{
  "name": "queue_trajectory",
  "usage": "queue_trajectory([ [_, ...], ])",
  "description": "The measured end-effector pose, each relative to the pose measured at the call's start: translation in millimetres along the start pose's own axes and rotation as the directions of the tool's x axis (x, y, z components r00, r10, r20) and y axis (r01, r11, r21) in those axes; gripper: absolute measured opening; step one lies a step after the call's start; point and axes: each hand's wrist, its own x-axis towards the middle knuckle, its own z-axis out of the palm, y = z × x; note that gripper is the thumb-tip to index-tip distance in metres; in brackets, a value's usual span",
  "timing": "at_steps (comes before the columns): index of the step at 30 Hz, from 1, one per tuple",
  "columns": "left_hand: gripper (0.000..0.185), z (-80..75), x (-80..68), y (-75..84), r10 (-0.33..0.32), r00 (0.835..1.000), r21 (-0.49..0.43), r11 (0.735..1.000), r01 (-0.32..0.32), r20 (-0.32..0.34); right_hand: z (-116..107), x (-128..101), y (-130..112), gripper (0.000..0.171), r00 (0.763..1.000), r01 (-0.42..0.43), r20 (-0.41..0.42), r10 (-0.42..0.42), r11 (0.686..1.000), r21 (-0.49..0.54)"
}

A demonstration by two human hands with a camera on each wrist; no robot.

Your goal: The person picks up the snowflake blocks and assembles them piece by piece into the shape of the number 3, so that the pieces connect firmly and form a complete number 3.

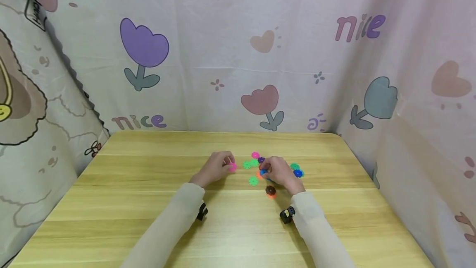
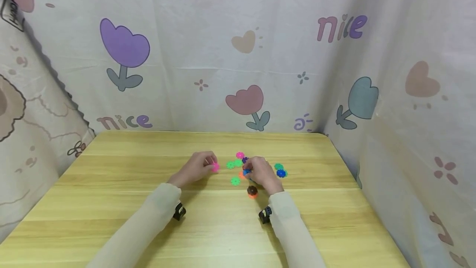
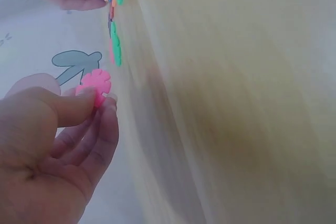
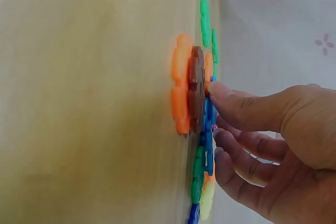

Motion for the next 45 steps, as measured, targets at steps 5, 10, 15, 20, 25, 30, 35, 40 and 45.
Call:
queue_trajectory([
  [5, 0.007, -5.5, -8.4, -1.0, -0.011, 1.000, -0.014, 1.000, 0.011, -0.008, -0.6, -0.5, 1.0, 0.023, 1.000, 0.014, -0.008, -0.014, 1.000, -0.001],
  [10, 0.009, -10.7, -19.2, -3.1, -0.023, 1.000, -0.036, 0.999, 0.023, -0.008, -1.8, -1.1, 3.0, 0.020, 1.000, 0.022, -0.001, -0.022, 1.000, 0.018],
  [15, 0.010, -10.7, -29.9, -4.7, -0.031, 0.999, -0.058, 0.998, 0.032, 0.012, -6.9, -3.6, 3.6, 0.010, 1.000, 0.015, 0.014, -0.015, 0.999, 0.052],
  [20, 0.010, -9.8, -38.5, -6.9, -0.027, 1.000, -0.090, 0.996, 0.027, 0.000, -13.0, -5.9, 0.4, 0.007, 1.000, 0.015, 0.014, -0.016, 0.996, 0.091],
  [25, 0.012, -11.0, -47.6, -6.9, -0.053, 0.999, -0.138, 0.989, 0.053, 0.004, -13.3, -9.0, -5.5, 0.013, 0.999, 0.049, 0.012, -0.050, 0.992, 0.119],
  [30, 0.014, -11.5, -52.8, -5.4, -0.081, 0.997, -0.171, 0.982, 0.080, 0.005, -13.9, -12.9, -12.6, 0.014, 0.995, 0.099, 0.003, -0.100, 0.984, 0.145],
  [35, 0.015, -10.9, -54.6, -3.3, -0.086, 0.996, -0.180, 0.980, 0.083, -0.010, -14.7, -14.6, -20.9, 0.016, 0.989, 0.143, 0.003, -0.145, 0.976, 0.165],
  [40, 0.015, -12.0, -56.9, 0.3, -0.098, 0.995, -0.181, 0.979, 0.091, -0.030, -13.2, -16.2, -28.1, 0.014, 0.984, 0.177, 0.000, -0.180, 0.968, 0.179],
  [45, 0.014, -11.8, -61.5, 4.3, -0.117, 0.992, -0.192, 0.976, 0.107, -0.040, -9.7, -20.0, -36.2, 0.014, 0.974, 0.227, -0.014, -0.228, 0.958, 0.178],
])
